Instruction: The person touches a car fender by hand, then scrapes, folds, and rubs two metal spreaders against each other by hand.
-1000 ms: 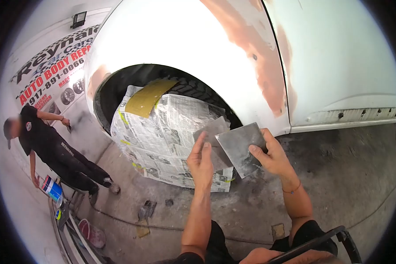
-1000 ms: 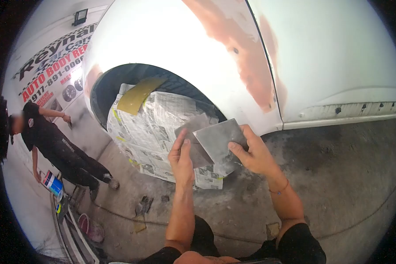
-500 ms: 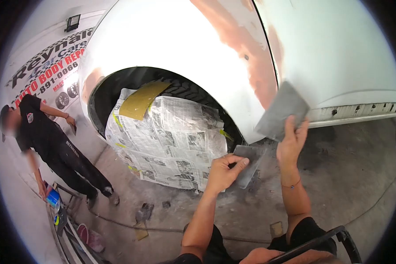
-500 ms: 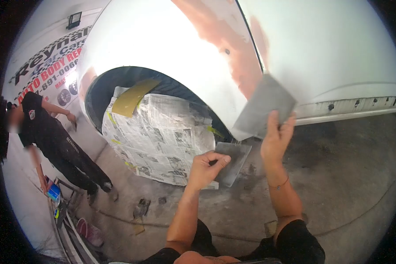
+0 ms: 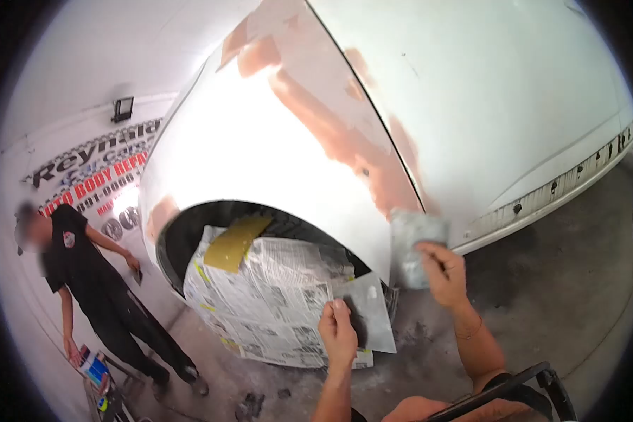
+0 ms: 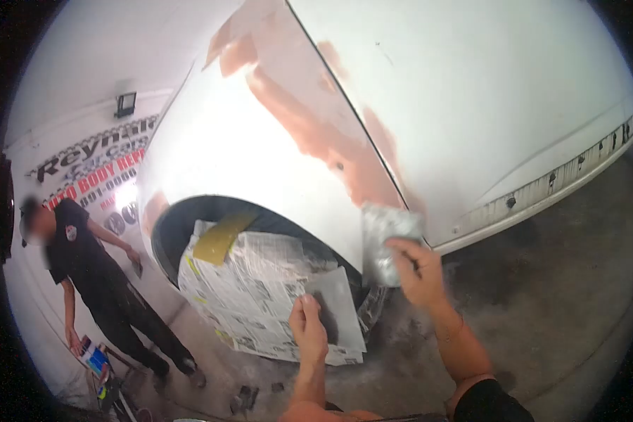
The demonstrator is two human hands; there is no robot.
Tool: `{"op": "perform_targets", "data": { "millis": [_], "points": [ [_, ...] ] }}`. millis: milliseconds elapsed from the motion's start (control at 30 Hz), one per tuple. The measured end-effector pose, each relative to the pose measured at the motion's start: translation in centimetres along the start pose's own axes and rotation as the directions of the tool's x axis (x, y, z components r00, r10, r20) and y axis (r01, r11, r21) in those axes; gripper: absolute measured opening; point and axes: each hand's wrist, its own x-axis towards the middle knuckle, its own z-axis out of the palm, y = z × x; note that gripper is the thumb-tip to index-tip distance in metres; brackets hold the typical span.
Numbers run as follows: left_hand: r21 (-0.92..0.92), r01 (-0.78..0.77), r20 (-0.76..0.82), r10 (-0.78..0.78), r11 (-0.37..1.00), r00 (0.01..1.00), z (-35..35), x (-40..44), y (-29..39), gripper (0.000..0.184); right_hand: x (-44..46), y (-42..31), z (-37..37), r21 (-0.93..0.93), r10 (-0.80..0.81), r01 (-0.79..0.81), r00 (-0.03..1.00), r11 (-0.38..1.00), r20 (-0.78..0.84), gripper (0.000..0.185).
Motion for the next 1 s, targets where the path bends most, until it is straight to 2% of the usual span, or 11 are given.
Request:
{"op": "perform_targets", "data": {
  "millis": [100,167,233,300,400,467,533,667,933,967,1000],
  "points": [
    [0.262,-0.136,0.061,0.124,0.955,0.99,1.0,-1.1,2.3,0.024,-0.3,-1.8,0.3,-0.03,-0.047,0.057,0.964,0.998,0.263,0.02],
    [0.442,-0.264,0.066,0.263,0.857,0.963,1.7,-1.3,2.8,0.024,-0.7,-1.4,0.4,-0.247,-0.01,0.222,0.761,0.943,0.649,0.025],
    [0.432,-0.116,0.089,0.086,0.894,0.992,0.0,-1.6,2.3,0.013,-0.8,-1.2,0.7,-0.231,-0.009,0.189,0.792,0.954,0.611,0.028],
    [0.592,-0.513,0.403,0.324,0.622,0.856,-0.7,-2.2,2.8,0.019,-0.5,-0.9,0.1,-0.214,0.003,0.146,0.82,0.966,0.573,0.033],
    [0.739,-0.293,0.425,-0.081,0.606,0.902,-6.8,-7.2,-1.2,0.039,0.3,-0.9,-3.4,-0.134,0.013,0.025,0.962,0.991,0.274,0.029],
    [0.744,-0.302,0.433,-0.086,0.596,0.897,-21.1,5.0,11.1,0.038,1.0,-0.3,-6.6,-0.162,-0.064,0.068,0.998,0.984,0.03,0.025],
    [0.746,-0.32,0.443,-0.077,0.584,0.893,-29.2,13.9,19.6,0.035,1.0,1.3,-8.7,0.158,0.07,-0.017,0.939,0.987,-0.336,0.018],
    [0.767,-0.336,0.446,-0.077,0.547,0.892,-32.7,21.4,28.6,0.028,2.5,3.1,-13.2,0.452,0.131,0.187,0.8,0.872,-0.585,0.014],
    [0.794,-0.402,0.477,-0.057,0.456,0.877,1.4,-2.8,6.5,0.016,2.6,2.0,-15.8,0.493,0.181,0.28,0.695,0.824,-0.696,0.015],
    [0.733,-0.635,0.519,0.402,0.246,0.755,2.5,2.4,5.8,0.012,2.5,2.0,-16.1,0.49,0.156,0.289,0.715,0.822,-0.682,0.016],
    [0.733,-0.67,0.529,0.522,0.116,0.669,5.4,6.4,8.1,0.016,2.4,1.9,-16.3,0.483,0.125,0.301,0.733,0.822,-0.669,0.017]
  ]
}}
